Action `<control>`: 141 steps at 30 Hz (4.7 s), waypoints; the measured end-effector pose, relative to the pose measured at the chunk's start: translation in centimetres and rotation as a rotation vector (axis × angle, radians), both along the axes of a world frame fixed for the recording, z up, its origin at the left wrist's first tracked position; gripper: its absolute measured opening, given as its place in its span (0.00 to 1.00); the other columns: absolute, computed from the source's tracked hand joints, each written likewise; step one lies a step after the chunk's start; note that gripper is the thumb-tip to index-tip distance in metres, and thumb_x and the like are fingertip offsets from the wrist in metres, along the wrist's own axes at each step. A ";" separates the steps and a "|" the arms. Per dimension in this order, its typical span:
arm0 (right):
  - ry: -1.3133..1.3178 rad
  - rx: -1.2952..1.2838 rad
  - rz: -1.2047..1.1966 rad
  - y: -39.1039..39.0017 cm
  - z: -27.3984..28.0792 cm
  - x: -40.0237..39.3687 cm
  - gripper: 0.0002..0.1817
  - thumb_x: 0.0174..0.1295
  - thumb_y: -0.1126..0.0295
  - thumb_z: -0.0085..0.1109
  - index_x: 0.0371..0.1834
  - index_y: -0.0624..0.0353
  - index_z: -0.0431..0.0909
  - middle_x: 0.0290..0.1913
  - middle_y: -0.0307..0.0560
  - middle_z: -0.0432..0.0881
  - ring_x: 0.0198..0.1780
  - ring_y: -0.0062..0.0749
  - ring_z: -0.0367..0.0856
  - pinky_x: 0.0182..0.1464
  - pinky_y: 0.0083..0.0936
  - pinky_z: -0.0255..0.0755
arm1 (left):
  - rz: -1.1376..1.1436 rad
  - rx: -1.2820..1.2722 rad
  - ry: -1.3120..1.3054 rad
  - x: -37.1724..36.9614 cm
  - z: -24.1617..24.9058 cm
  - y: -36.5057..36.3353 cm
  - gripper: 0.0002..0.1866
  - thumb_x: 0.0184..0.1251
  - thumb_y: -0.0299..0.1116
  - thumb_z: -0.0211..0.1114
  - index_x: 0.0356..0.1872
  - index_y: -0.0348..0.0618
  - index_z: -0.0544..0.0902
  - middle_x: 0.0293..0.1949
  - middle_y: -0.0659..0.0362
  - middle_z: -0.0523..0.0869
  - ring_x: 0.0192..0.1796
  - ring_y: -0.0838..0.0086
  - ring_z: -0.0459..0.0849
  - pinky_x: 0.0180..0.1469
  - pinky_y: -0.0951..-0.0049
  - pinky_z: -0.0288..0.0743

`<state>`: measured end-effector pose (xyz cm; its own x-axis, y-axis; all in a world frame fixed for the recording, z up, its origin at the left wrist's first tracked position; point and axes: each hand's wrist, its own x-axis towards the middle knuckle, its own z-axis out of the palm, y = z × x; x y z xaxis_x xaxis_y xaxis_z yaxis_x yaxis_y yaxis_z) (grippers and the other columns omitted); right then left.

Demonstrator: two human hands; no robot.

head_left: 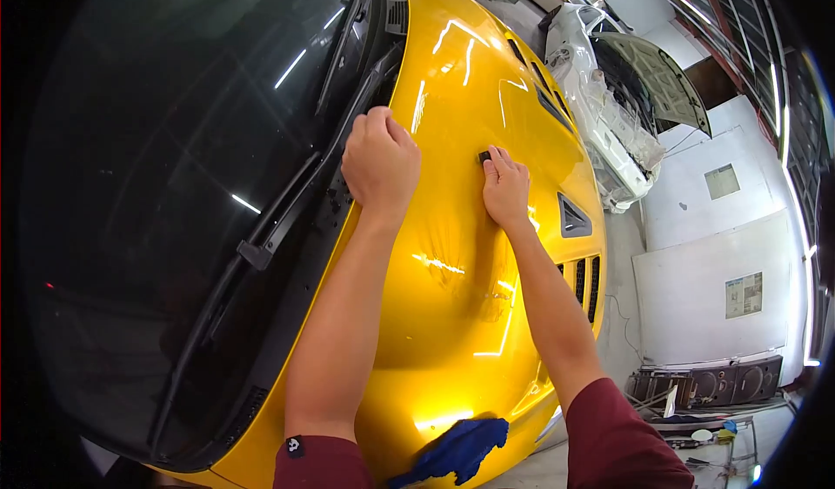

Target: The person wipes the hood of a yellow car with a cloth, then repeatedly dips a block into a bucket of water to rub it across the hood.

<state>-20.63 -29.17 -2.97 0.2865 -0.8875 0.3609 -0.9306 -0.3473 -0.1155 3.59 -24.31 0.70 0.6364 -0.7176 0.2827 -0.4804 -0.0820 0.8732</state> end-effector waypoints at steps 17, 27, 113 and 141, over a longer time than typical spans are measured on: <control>-0.008 -0.051 0.150 7.5 -0.2 0.8 0.22 0.76 0.65 0.52 0.70 0.57 0.76 0.69 0.52 0.78 0.61 0.58 0.76 0.67 0.50 0.66 | 0.016 0.047 0.001 -0.5 0.1 0.0 0.10 0.75 0.33 0.58 0.47 0.41 0.85 0.48 0.51 0.87 0.52 0.52 0.87 0.54 0.53 0.82; 0.001 0.013 0.231 -5.0 1.0 3.7 0.20 0.79 0.60 0.47 0.66 0.54 0.79 0.66 0.50 0.81 0.59 0.58 0.77 0.63 0.50 0.67 | 0.048 0.007 0.001 -0.1 -0.2 -0.4 0.08 0.73 0.32 0.59 0.42 0.40 0.84 0.45 0.48 0.88 0.49 0.49 0.87 0.53 0.51 0.81; 0.058 0.090 0.618 15.7 2.8 0.3 0.24 0.62 0.75 0.66 0.64 0.55 0.82 0.68 0.48 0.80 0.52 0.49 0.77 0.61 0.39 0.68 | 0.084 0.027 0.449 1.3 1.9 0.4 0.16 0.75 0.35 0.58 0.49 0.31 0.86 0.51 0.37 0.89 0.54 0.44 0.89 0.59 0.54 0.83; -0.022 0.082 0.630 14.8 2.1 1.5 0.22 0.65 0.72 0.63 0.64 0.56 0.83 0.66 0.51 0.83 0.52 0.48 0.80 0.64 0.39 0.66 | 0.165 -0.010 0.472 1.7 -0.2 -1.3 0.14 0.64 0.32 0.58 0.39 0.36 0.89 0.42 0.39 0.91 0.49 0.43 0.90 0.59 0.53 0.82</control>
<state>-19.14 -14.38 -0.90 0.7562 -0.5758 0.3108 -0.5474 -0.8169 -0.1815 5.31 -25.60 0.51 0.8014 -0.5953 -0.0573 -0.0139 -0.1143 0.9933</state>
